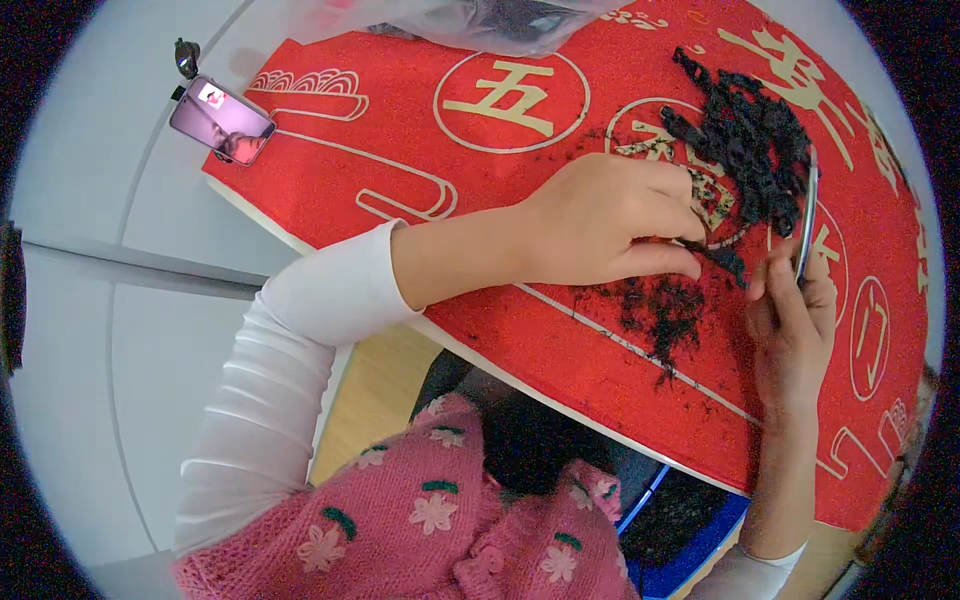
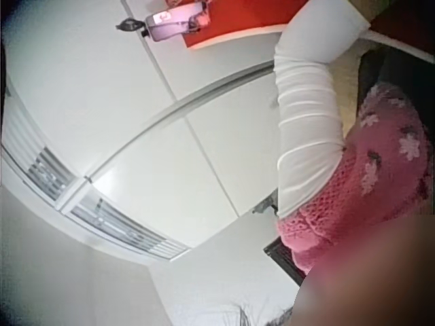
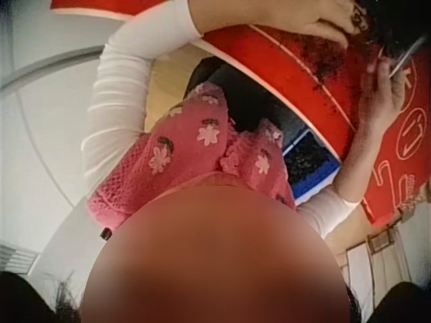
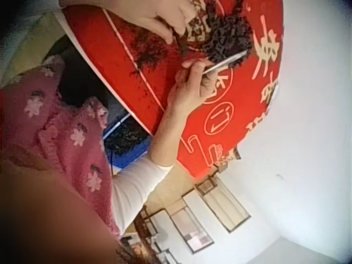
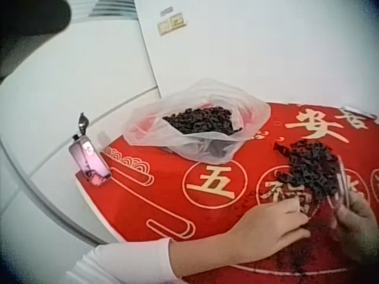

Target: Trim and sort small black components using a utility blade on a red work surface.

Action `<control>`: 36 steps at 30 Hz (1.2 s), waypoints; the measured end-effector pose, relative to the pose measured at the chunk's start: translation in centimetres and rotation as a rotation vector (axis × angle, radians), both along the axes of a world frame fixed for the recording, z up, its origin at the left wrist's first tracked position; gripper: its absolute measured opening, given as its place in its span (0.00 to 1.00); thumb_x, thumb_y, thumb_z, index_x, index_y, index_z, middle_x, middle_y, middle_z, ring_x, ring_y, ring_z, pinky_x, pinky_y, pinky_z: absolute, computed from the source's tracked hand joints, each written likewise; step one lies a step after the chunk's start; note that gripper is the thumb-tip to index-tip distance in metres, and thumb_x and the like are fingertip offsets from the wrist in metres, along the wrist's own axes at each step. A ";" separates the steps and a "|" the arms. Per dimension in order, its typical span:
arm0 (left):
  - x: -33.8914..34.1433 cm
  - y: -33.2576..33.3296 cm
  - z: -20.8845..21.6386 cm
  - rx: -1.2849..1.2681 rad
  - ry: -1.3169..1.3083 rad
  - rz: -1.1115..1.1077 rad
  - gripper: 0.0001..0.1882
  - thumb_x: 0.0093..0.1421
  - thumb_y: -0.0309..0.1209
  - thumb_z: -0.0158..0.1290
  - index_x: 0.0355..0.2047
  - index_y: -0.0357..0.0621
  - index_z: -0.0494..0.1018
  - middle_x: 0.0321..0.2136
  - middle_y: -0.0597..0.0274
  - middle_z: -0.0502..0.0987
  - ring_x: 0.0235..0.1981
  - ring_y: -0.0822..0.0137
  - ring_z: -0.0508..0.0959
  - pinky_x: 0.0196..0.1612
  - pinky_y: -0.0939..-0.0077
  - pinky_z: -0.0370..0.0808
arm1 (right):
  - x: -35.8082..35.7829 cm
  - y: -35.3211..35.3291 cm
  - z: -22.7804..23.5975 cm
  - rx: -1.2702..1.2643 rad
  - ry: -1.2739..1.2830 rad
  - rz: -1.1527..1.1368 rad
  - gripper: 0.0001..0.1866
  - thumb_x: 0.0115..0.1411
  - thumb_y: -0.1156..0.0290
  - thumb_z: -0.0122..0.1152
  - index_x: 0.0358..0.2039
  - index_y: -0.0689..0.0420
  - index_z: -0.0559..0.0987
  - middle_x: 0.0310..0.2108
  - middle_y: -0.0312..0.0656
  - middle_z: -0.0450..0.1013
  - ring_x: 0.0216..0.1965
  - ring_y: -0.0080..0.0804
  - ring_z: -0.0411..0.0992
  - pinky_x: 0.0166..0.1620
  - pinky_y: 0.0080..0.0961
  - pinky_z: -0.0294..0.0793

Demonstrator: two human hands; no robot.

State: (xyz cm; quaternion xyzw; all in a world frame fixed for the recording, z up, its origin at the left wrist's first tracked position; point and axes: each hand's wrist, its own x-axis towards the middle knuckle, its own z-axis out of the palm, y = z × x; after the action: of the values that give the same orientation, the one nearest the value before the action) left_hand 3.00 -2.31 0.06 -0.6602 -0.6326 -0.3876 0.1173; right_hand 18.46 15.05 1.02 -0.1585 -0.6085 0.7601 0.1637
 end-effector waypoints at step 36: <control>0.4 -1.0 2.6 -0.383 -0.927 -0.021 0.05 0.59 0.25 0.51 0.29 0.37 0.75 0.18 0.67 0.71 0.19 0.78 0.67 0.24 0.87 0.64 | -0.4 -1.0 0.7 0.246 -0.121 0.127 0.06 0.55 0.76 0.59 0.34 0.57 0.75 0.17 0.29 0.66 0.15 0.13 0.56 0.18 0.09 0.51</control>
State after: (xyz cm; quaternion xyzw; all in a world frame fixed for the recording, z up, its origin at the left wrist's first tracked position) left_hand 3.39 -3.35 2.65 -0.4345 -0.6713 -0.5182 -0.3035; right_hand 18.04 14.01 1.77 -0.1437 -0.7148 0.6776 0.0967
